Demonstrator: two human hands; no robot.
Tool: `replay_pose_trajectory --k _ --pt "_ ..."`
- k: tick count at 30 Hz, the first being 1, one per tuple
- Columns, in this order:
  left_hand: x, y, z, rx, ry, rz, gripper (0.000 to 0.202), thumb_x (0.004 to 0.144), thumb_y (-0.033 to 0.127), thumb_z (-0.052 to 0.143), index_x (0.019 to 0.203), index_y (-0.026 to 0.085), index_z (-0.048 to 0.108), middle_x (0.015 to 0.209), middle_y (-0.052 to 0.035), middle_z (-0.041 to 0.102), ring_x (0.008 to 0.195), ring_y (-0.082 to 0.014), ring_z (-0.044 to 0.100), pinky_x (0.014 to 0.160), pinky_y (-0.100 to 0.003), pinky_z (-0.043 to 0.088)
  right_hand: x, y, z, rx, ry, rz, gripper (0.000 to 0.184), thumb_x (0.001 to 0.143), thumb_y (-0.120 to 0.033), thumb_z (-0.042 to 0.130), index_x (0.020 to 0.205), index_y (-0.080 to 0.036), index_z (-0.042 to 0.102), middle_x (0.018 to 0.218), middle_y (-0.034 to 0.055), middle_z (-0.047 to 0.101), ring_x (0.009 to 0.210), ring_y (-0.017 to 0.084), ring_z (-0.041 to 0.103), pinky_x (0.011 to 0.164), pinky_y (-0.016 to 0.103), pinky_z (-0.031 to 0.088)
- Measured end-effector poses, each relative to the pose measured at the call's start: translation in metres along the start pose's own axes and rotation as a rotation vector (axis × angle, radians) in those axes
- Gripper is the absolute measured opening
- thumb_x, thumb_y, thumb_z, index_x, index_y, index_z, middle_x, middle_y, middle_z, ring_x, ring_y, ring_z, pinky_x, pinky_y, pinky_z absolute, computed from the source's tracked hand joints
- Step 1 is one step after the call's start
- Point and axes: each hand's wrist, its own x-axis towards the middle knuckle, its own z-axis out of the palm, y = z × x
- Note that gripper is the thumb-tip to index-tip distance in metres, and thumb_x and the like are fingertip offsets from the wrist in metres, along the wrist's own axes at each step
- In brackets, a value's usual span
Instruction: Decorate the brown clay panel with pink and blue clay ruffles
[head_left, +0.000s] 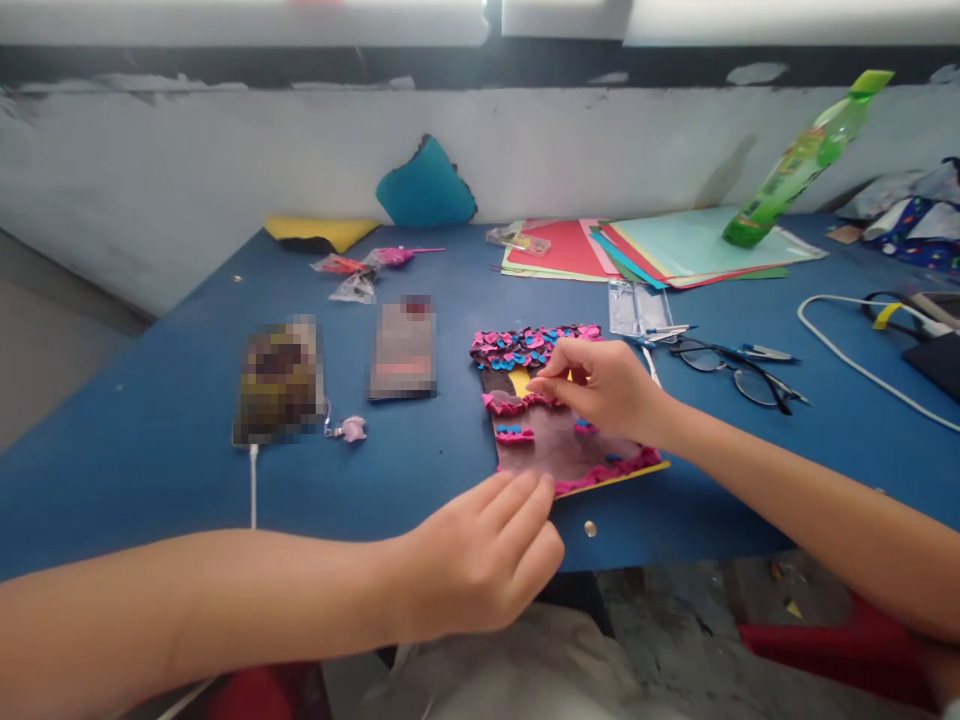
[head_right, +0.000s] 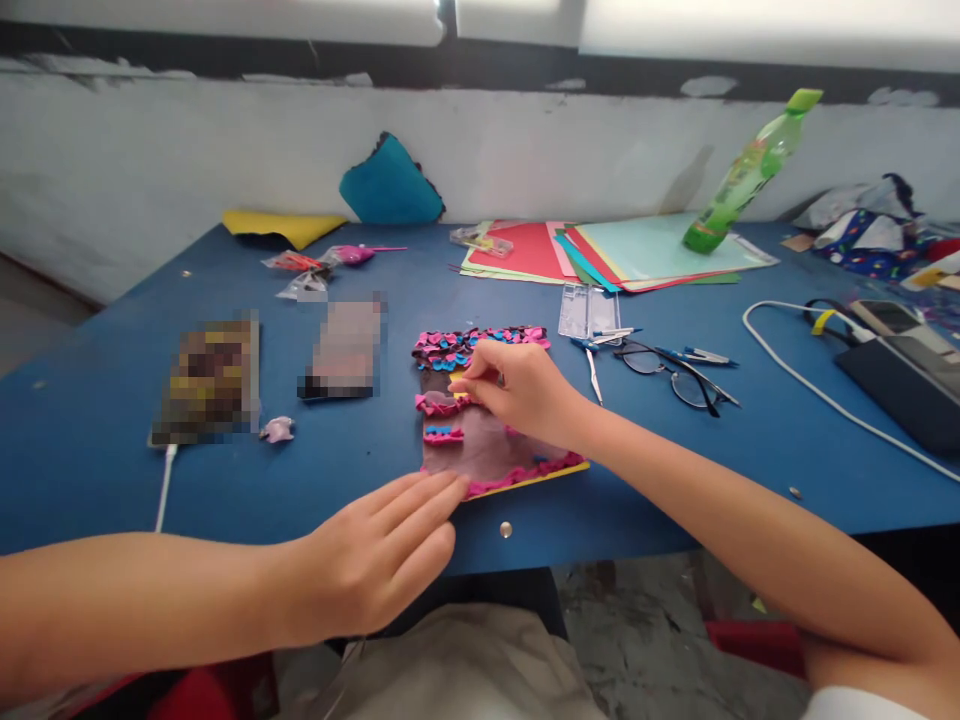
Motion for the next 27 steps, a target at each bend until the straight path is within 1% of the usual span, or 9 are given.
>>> replay_pose_trajectory --k 3,6,9,13,16,18,21,25,27 --pt "-0.004 0.001 -0.002 0.099 -0.040 -0.013 0.025 0.087 0.005 0.034 0.079 0.009 0.058 0.088 -0.0172 0.073 0.085 -0.0272 0.070 0.076 -0.038 0.056 -0.004 0.005 -0.003 0.079 -0.002 0.084 0.030 0.078 -0.031 0.065 0.061 -0.020 0.043 0.053 -0.0010 0.060 0.043 0.008 0.049 0.042 0.020 0.038" --pt "-0.008 -0.001 -0.001 0.176 -0.048 -0.053 0.025 0.087 0.005 0.033 0.082 0.009 0.057 0.088 -0.0172 0.073 0.087 -0.0272 0.070 0.079 -0.039 0.056 -0.006 0.005 -0.007 0.131 0.051 0.146 0.036 0.080 -0.045 0.064 0.063 -0.020 0.043 0.050 -0.0027 0.058 0.040 0.008 0.049 0.040 0.020 0.037" --pt "-0.008 -0.006 0.003 0.175 -0.047 -0.087 0.018 0.086 0.006 0.040 0.084 0.009 0.057 0.092 -0.0183 0.072 0.091 -0.0278 0.069 0.084 -0.041 0.055 -0.006 0.002 -0.011 0.019 0.067 0.077 0.039 0.086 -0.050 0.055 0.063 -0.019 0.048 0.045 -0.0045 0.052 0.039 0.007 0.044 0.041 0.019 0.035" --pt "-0.005 -0.018 0.008 -0.049 -0.112 -0.292 0.009 0.087 0.013 0.046 0.081 0.013 0.053 0.088 -0.0152 0.069 0.085 -0.0253 0.066 0.078 -0.040 0.054 -0.004 0.000 -0.014 -0.199 0.031 -0.099 0.042 0.092 -0.046 0.048 0.061 -0.017 0.051 0.049 -0.0042 0.049 0.043 0.005 0.038 0.043 0.019 0.030" --pt "-0.001 -0.026 0.008 -0.313 -0.126 -0.480 0.009 0.091 0.019 0.041 0.084 0.017 0.047 0.086 -0.0096 0.064 0.082 -0.0210 0.061 0.071 -0.036 0.052 -0.006 0.002 -0.014 -0.243 0.007 -0.152 0.045 0.095 -0.040 0.043 0.056 -0.018 0.041 0.045 -0.0061 0.038 0.041 0.005 0.031 0.042 0.019 0.026" --pt "-0.001 -0.028 0.008 -0.402 -0.143 -0.546 0.009 0.091 0.017 0.039 0.082 0.019 0.043 0.082 -0.0064 0.062 0.079 -0.0186 0.059 0.070 -0.034 0.049 -0.007 0.004 -0.014 -0.234 -0.005 -0.174 0.045 0.097 -0.035 0.038 0.055 -0.019 0.034 0.046 -0.0069 0.032 0.041 0.005 0.028 0.042 0.019 0.025" --pt "-0.004 -0.025 0.007 -0.326 -0.095 -0.488 0.009 0.088 0.011 0.042 0.083 0.018 0.044 0.084 -0.0056 0.065 0.081 -0.0187 0.059 0.076 -0.037 0.045 -0.007 0.008 -0.012 -0.221 -0.028 -0.175 0.035 0.097 -0.027 0.038 0.063 -0.020 0.037 0.052 -0.0058 0.037 0.045 0.007 0.034 0.045 0.019 0.029" --pt "-0.010 -0.014 0.004 -0.117 0.069 -0.279 0.004 0.083 0.011 0.049 0.083 0.015 0.051 0.091 -0.0112 0.069 0.087 -0.0241 0.062 0.082 -0.042 0.045 -0.007 0.009 -0.010 -0.125 -0.104 -0.112 0.014 0.092 -0.020 0.045 0.078 -0.019 0.046 0.066 -0.0014 0.053 0.055 0.009 0.047 0.052 0.019 0.038" --pt "-0.012 -0.009 0.001 -0.084 0.058 -0.212 0.004 0.082 0.012 0.051 0.081 0.014 0.054 0.085 -0.0116 0.071 0.084 -0.0246 0.065 0.080 -0.041 0.049 -0.008 0.006 -0.010 -0.095 -0.140 -0.097 0.014 0.092 -0.019 0.046 0.077 -0.019 0.046 0.064 -0.0021 0.052 0.055 0.008 0.046 0.052 0.019 0.038"
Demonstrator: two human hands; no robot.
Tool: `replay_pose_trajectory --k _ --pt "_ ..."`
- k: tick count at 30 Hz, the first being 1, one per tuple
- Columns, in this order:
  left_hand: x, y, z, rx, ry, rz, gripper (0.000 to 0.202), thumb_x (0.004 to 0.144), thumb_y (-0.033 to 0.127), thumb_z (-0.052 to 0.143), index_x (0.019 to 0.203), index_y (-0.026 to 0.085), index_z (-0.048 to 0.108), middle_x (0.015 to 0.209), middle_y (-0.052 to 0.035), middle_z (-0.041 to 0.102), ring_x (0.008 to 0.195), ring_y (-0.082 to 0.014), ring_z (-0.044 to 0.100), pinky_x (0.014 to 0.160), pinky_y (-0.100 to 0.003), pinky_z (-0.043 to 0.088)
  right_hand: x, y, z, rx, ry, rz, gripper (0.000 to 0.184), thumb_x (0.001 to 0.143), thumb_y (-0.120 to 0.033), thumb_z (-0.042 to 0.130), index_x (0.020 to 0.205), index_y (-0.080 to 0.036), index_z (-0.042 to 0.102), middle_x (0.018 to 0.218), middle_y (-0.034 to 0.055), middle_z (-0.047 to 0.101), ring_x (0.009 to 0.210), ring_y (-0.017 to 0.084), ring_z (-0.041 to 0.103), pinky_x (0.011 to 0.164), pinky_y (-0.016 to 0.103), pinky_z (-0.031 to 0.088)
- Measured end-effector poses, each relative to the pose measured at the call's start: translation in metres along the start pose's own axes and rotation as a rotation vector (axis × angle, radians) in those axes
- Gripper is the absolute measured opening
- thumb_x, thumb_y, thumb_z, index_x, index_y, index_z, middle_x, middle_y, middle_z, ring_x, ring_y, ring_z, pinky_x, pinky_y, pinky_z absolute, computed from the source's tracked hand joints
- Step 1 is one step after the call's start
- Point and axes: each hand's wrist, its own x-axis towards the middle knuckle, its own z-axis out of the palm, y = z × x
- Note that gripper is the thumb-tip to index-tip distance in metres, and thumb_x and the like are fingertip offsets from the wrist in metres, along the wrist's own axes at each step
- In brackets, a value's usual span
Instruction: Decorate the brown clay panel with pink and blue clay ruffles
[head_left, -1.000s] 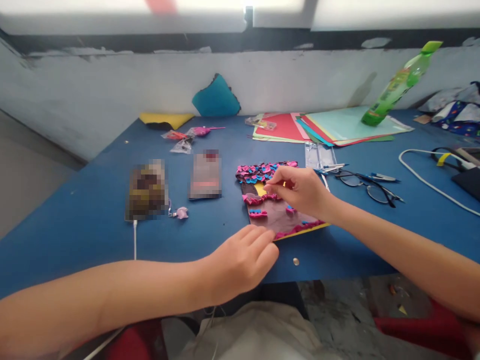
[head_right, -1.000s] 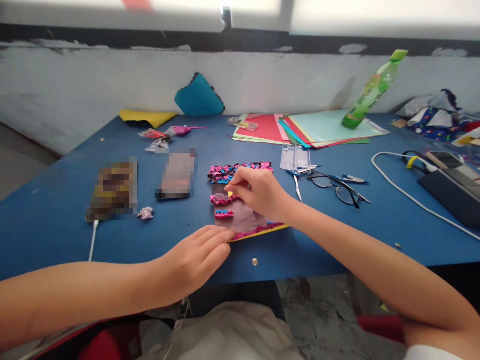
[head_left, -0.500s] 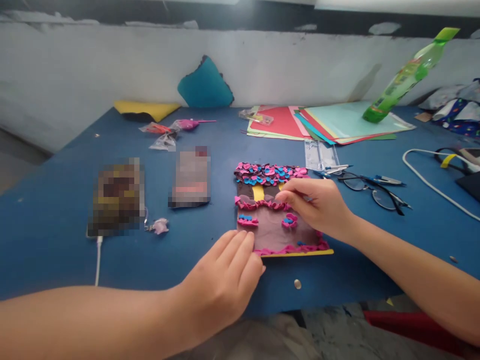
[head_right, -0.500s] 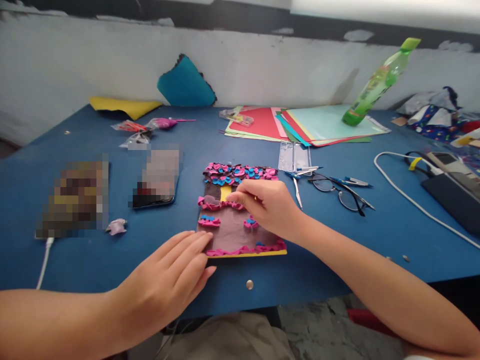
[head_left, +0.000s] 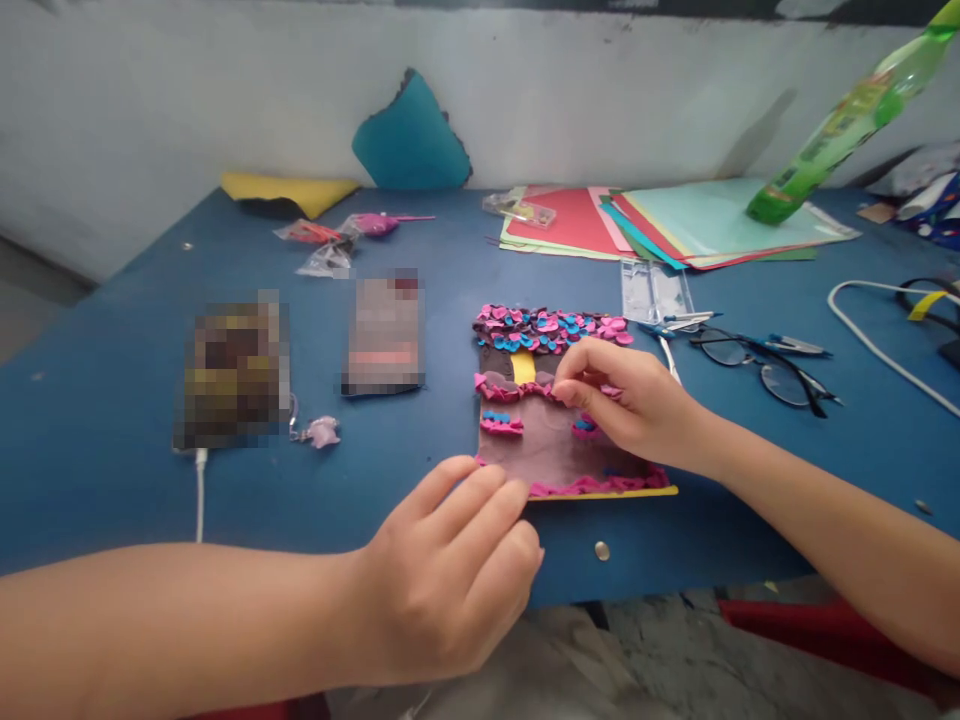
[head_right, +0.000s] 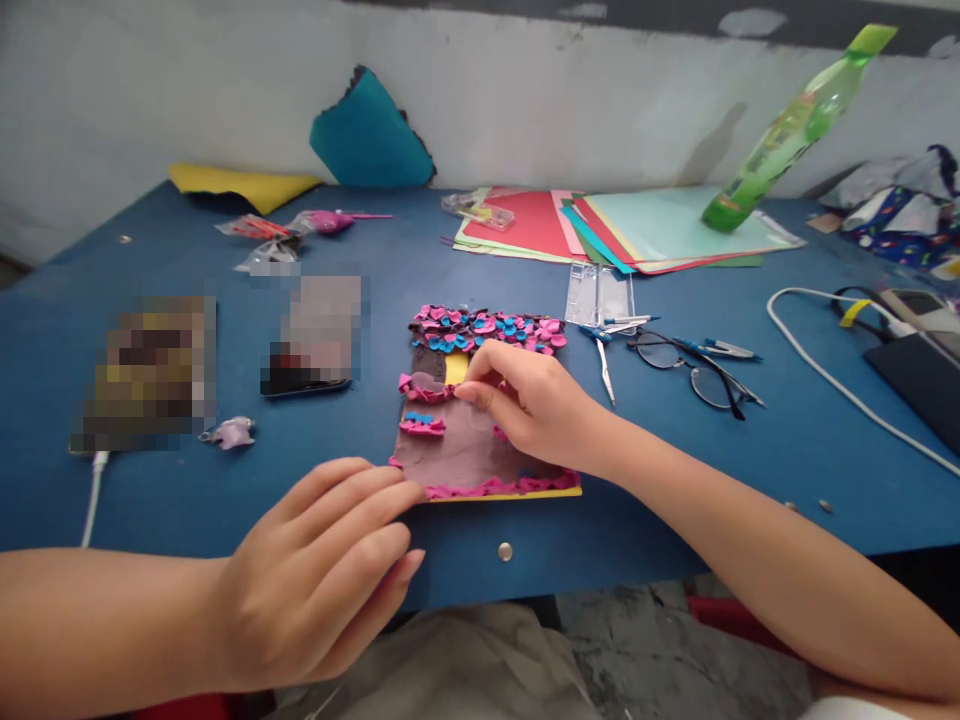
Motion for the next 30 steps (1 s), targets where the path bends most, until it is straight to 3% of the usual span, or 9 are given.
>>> replay_pose_trajectory --k 6,13,17,21,25,30 --pt "-0.008 0.011 0.000 0.089 0.035 0.089 0.012 0.084 0.016 0.052 0.075 0.016 0.060 0.083 -0.0107 0.074 0.082 -0.0248 0.069 0.076 -0.038 0.054 -0.003 -0.013 -0.002 -0.018 -0.138 -0.077 0.022 0.090 -0.016 0.048 0.069 -0.019 0.042 0.057 -0.0063 0.038 0.050 0.007 0.030 0.047 0.018 0.028" --pt "-0.017 0.018 0.000 0.236 0.004 0.269 0.021 0.088 0.026 0.052 0.071 0.018 0.062 0.085 -0.0094 0.075 0.085 -0.0255 0.070 0.072 -0.033 0.054 -0.006 -0.016 0.003 -0.012 -0.289 -0.107 0.030 0.092 -0.019 0.048 0.065 -0.020 0.036 0.056 -0.0061 0.035 0.052 0.007 0.031 0.052 0.018 0.030" --pt "-0.020 0.026 0.000 0.281 -0.030 0.223 0.023 0.089 0.028 0.053 0.071 0.016 0.061 0.087 -0.0107 0.075 0.088 -0.0264 0.071 0.072 -0.032 0.055 -0.008 -0.017 0.005 -0.001 -0.311 -0.124 0.033 0.093 -0.020 0.046 0.063 -0.020 0.033 0.057 -0.0057 0.034 0.052 0.007 0.032 0.051 0.019 0.028" --pt "-0.021 0.028 -0.001 0.309 -0.067 0.271 0.027 0.090 0.031 0.052 0.070 0.015 0.060 0.087 -0.0111 0.075 0.087 -0.0267 0.072 0.068 -0.030 0.054 -0.010 -0.019 0.007 0.019 -0.373 -0.110 0.039 0.095 -0.025 0.044 0.060 -0.020 0.028 0.054 -0.0066 0.027 0.048 0.007 0.028 0.049 0.022 0.024" --pt "-0.022 0.026 -0.001 0.297 -0.061 0.284 0.028 0.091 0.031 0.051 0.068 0.016 0.061 0.086 -0.0100 0.076 0.084 -0.0261 0.072 0.065 -0.030 0.053 -0.010 -0.027 0.007 0.040 -0.448 -0.069 0.030 0.097 -0.021 0.034 0.067 -0.021 0.032 0.061 -0.0031 0.039 0.055 0.010 0.035 0.055 0.023 0.028" --pt "-0.023 0.026 0.000 0.234 -0.053 0.284 0.027 0.090 0.031 0.052 0.069 0.016 0.061 0.085 -0.0128 0.075 0.081 -0.0286 0.072 0.060 -0.031 0.054 -0.009 -0.032 0.009 0.028 -0.472 -0.049 0.015 0.091 -0.013 0.038 0.078 -0.019 0.041 0.072 0.0010 0.050 0.062 0.012 0.039 0.061 0.024 0.034"
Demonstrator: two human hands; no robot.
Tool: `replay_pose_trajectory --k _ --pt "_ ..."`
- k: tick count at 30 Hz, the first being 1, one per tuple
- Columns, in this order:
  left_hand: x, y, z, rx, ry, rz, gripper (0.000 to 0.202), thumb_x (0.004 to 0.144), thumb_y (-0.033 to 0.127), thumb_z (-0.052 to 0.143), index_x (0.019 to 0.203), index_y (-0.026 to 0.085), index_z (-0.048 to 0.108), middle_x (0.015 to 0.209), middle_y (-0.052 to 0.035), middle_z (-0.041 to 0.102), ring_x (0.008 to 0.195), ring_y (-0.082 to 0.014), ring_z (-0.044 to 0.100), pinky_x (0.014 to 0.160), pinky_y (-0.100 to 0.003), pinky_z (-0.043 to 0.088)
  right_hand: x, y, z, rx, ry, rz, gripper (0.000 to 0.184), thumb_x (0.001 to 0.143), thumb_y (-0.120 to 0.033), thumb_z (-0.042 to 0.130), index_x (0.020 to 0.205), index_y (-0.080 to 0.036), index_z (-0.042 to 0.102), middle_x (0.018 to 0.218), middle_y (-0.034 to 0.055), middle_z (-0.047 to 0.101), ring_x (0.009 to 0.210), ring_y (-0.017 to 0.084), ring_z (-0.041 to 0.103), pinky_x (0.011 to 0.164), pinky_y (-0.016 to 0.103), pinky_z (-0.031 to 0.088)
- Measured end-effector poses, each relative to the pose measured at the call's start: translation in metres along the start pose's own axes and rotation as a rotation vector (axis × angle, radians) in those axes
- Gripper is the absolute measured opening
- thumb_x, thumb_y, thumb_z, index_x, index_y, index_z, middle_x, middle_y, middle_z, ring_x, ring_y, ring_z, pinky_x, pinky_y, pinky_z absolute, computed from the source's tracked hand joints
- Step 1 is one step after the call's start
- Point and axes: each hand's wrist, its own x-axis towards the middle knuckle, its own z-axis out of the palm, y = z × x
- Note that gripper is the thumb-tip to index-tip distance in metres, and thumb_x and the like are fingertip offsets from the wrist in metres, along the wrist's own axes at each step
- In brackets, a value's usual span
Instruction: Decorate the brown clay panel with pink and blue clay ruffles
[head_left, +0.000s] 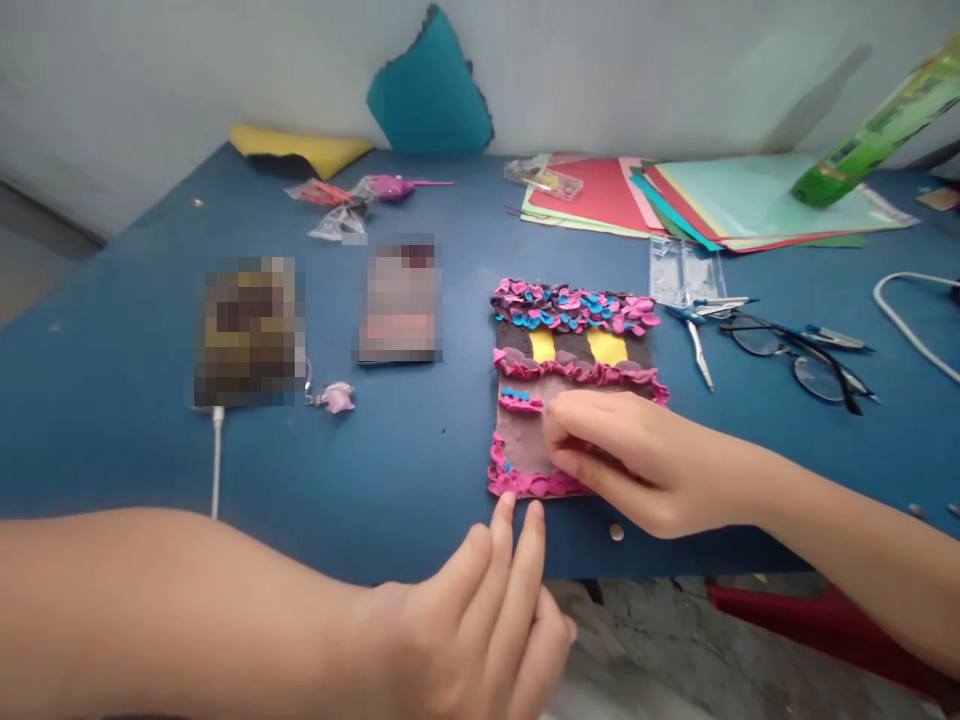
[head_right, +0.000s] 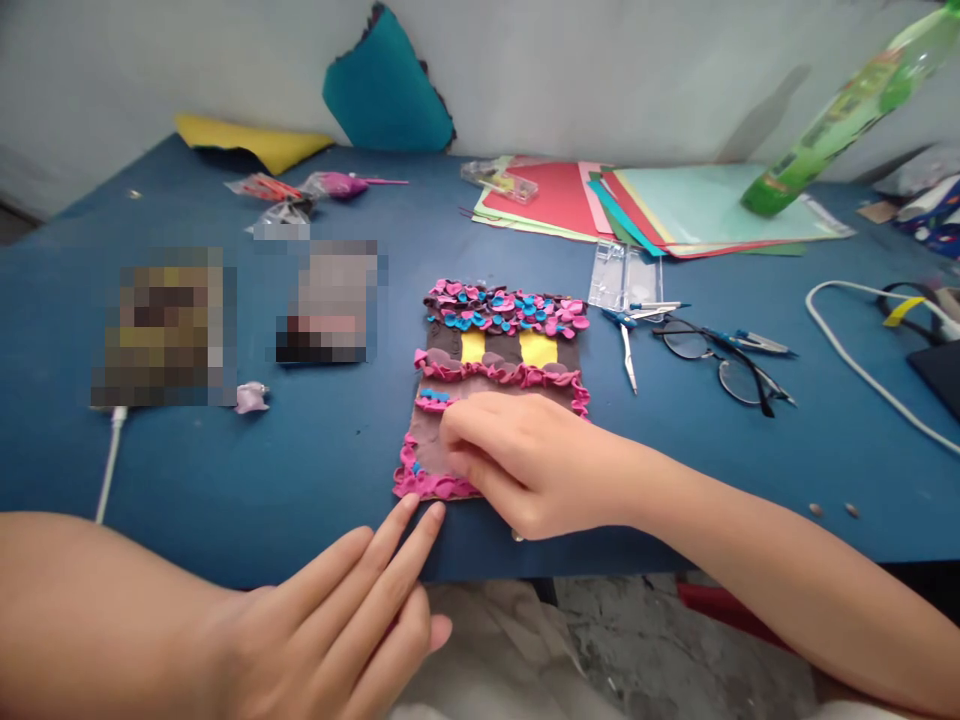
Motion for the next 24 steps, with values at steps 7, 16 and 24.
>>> replay_pose_trajectory --k 7,16,24 --pt "0.0022 -0.0012 0.0005 -0.039 0.009 -0.037 0.026 0.089 0.026 0.052 0.067 0.015 0.062 0.084 -0.0143 0.075 0.077 -0.0302 0.073 0.051 -0.030 0.053 0.0007 0.0009 0.0064 -0.003 0.011 -0.024 0.012 0.090 -0.012 0.043 0.083 -0.017 0.051 0.076 0.0027 0.056 0.064 0.011 0.045 0.061 0.023 0.036" --pt "0.0044 0.0052 -0.0044 -0.085 -0.073 -0.174 0.023 0.089 0.025 0.054 0.072 0.013 0.063 0.091 -0.0165 0.074 0.085 -0.0311 0.071 0.057 -0.034 0.054 0.0021 -0.0005 0.0065 -0.012 0.004 -0.058 0.015 0.091 -0.014 0.047 0.082 -0.015 0.058 0.074 0.0038 0.056 0.066 0.012 0.047 0.061 0.023 0.038" --pt "0.0067 0.0014 -0.0076 -0.075 -0.102 -0.130 0.023 0.089 0.025 0.054 0.072 0.011 0.061 0.091 -0.0162 0.074 0.084 -0.0304 0.071 0.054 -0.032 0.050 -0.0024 0.0005 0.0006 0.035 0.112 -0.108 0.020 0.078 -0.005 0.040 0.076 -0.015 0.057 0.066 0.0015 0.046 0.059 0.011 0.039 0.053 0.023 0.033"
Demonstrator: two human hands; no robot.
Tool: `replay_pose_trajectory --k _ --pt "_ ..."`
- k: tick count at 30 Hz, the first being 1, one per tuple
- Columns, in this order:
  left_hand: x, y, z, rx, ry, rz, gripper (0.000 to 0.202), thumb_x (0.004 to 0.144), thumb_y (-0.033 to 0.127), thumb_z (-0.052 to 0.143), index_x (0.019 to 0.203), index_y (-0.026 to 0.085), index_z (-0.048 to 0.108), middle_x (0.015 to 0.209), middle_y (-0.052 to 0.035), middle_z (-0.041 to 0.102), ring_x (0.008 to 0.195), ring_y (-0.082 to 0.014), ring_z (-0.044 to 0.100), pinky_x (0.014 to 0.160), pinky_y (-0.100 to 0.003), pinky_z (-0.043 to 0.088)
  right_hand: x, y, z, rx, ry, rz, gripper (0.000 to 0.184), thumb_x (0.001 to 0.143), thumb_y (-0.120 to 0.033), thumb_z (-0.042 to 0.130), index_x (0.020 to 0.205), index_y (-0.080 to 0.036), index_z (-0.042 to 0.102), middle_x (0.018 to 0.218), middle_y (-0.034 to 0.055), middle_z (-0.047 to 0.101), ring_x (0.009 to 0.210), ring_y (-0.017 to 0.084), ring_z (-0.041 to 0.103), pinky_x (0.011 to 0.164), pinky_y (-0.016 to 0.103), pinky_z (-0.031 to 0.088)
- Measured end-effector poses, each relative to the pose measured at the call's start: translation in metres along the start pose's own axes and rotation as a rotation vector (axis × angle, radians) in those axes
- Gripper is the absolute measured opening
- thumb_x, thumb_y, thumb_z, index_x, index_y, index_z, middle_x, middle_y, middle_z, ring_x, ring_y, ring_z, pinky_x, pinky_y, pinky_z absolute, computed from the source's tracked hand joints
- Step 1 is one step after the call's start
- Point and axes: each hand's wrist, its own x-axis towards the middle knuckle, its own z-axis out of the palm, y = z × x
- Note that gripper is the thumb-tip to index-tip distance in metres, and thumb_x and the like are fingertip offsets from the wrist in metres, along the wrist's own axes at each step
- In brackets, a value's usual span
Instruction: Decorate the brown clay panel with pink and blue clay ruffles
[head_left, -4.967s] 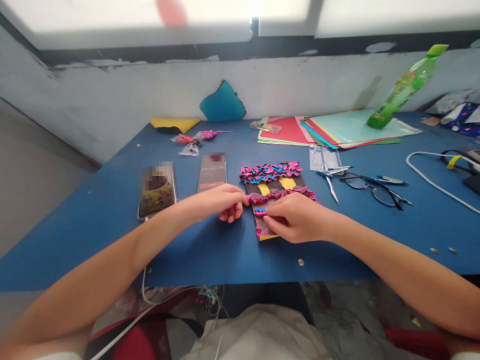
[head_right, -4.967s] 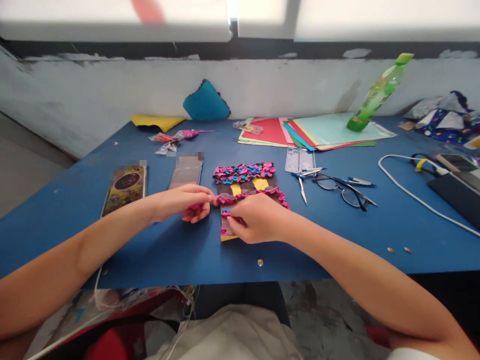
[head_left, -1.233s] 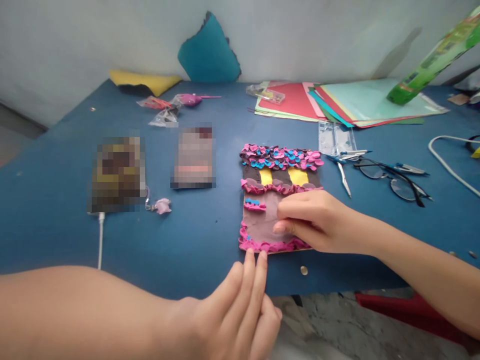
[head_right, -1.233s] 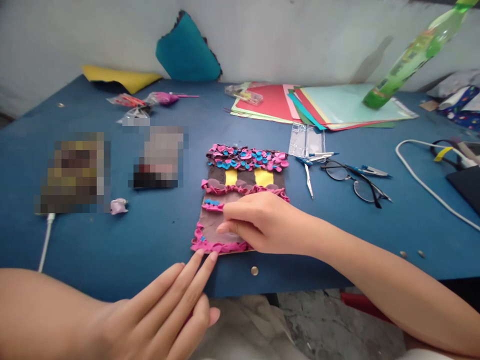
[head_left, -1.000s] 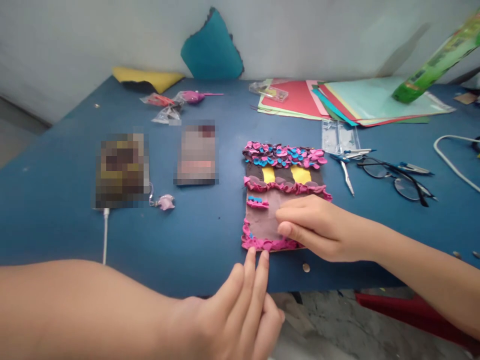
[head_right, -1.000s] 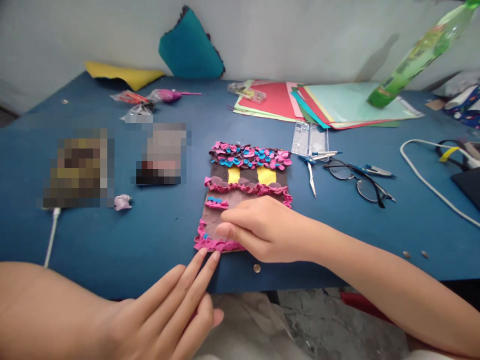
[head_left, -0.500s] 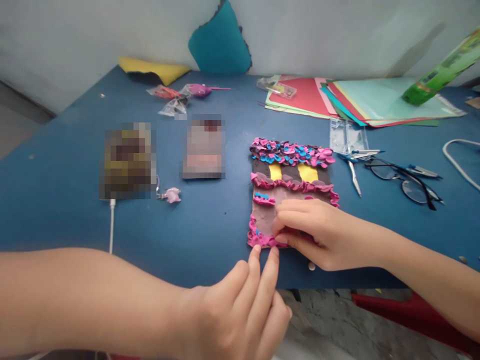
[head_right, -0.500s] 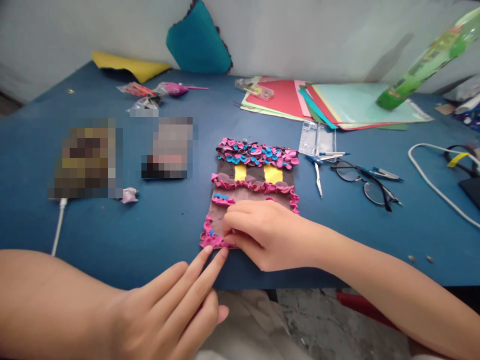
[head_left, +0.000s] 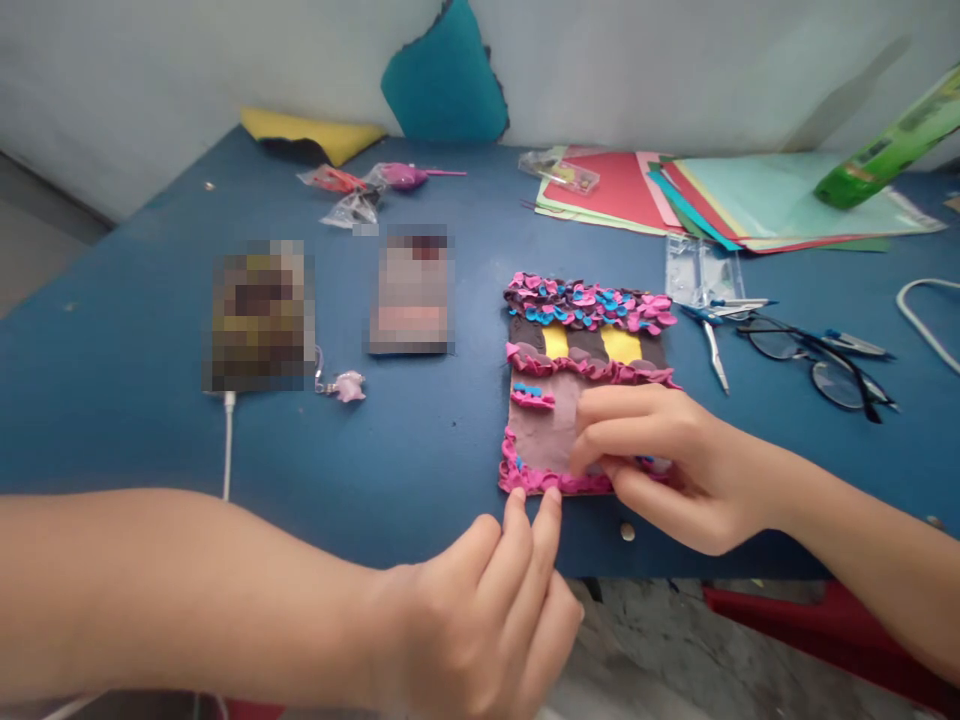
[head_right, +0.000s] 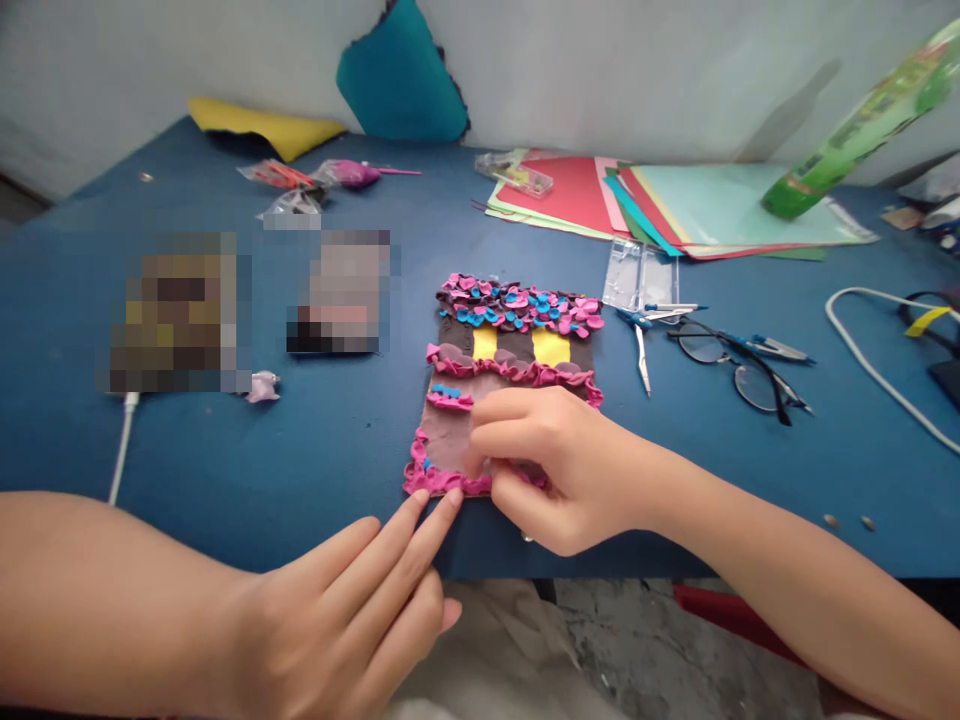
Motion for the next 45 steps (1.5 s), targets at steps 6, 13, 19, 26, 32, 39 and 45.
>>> replay_pose_trajectory --k 6,13,19,26,32,39,45 --pt "0.000 0.000 0.002 -0.009 0.013 -0.019 0.022 0.088 0.024 0.054 0.074 0.010 0.061 0.092 -0.0177 0.073 0.083 -0.0316 0.071 0.054 -0.034 0.049 0.001 0.001 0.002 -0.044 -0.050 -0.008 0.025 0.073 -0.003 0.039 0.077 -0.013 0.062 0.065 0.0017 0.045 0.058 0.011 0.038 0.053 0.024 0.031" --pt "0.000 0.002 0.000 -0.001 0.010 -0.020 0.023 0.089 0.024 0.054 0.072 0.010 0.061 0.091 -0.0166 0.074 0.084 -0.0315 0.071 0.054 -0.034 0.049 0.001 0.001 0.004 -0.089 -0.074 -0.008 0.026 0.074 -0.005 0.040 0.082 -0.013 0.063 0.065 0.0024 0.048 0.057 0.012 0.039 0.053 0.025 0.030" --pt "-0.001 0.002 0.004 0.010 0.030 -0.021 0.023 0.089 0.024 0.053 0.072 0.011 0.061 0.089 -0.0159 0.074 0.083 -0.0306 0.071 0.054 -0.034 0.048 0.001 0.001 0.006 -0.123 -0.085 -0.010 0.028 0.074 -0.006 0.040 0.082 -0.012 0.066 0.065 0.0024 0.048 0.056 0.012 0.039 0.051 0.026 0.029" --pt "0.001 -0.007 0.006 -0.102 0.144 0.016 0.014 0.088 0.024 0.048 0.079 0.017 0.055 0.082 -0.0088 0.072 0.079 -0.0264 0.066 0.052 -0.034 0.043 0.001 0.001 0.005 -0.096 0.087 -0.026 0.023 0.079 -0.004 0.041 0.090 -0.014 0.060 0.063 0.0002 0.052 0.055 0.010 0.042 0.051 0.023 0.037" --pt "0.013 -0.022 -0.005 -0.738 -0.034 -0.166 0.015 0.089 0.015 0.033 0.096 0.012 0.045 0.069 -0.0052 0.057 0.059 -0.0162 0.050 0.051 -0.029 0.044 -0.002 -0.006 0.003 -0.078 0.248 -0.063 0.019 0.084 -0.004 0.046 0.093 -0.016 0.058 0.069 0.0012 0.057 0.060 0.009 0.048 0.054 0.022 0.043" --pt "0.016 -0.034 -0.002 -1.318 -0.200 -0.420 0.022 0.096 0.022 0.028 0.117 0.017 0.029 0.087 -0.0036 0.052 0.068 -0.0133 0.049 0.066 -0.029 0.048 -0.006 -0.016 0.003 -0.056 0.295 -0.135 0.008 0.087 -0.018 0.058 0.094 -0.015 0.060 0.076 0.0030 0.060 0.068 0.010 0.055 0.060 0.020 0.048" --pt "0.018 -0.032 0.000 -1.374 -0.145 -0.405 0.026 0.099 0.032 0.023 0.120 0.018 0.028 0.094 -0.0054 0.052 0.076 -0.0135 0.052 0.074 -0.030 0.049 -0.006 -0.017 0.009 -0.113 0.205 -0.188 0.011 0.091 -0.018 0.052 0.095 -0.014 0.062 0.077 0.0042 0.060 0.066 0.009 0.054 0.059 0.020 0.046"
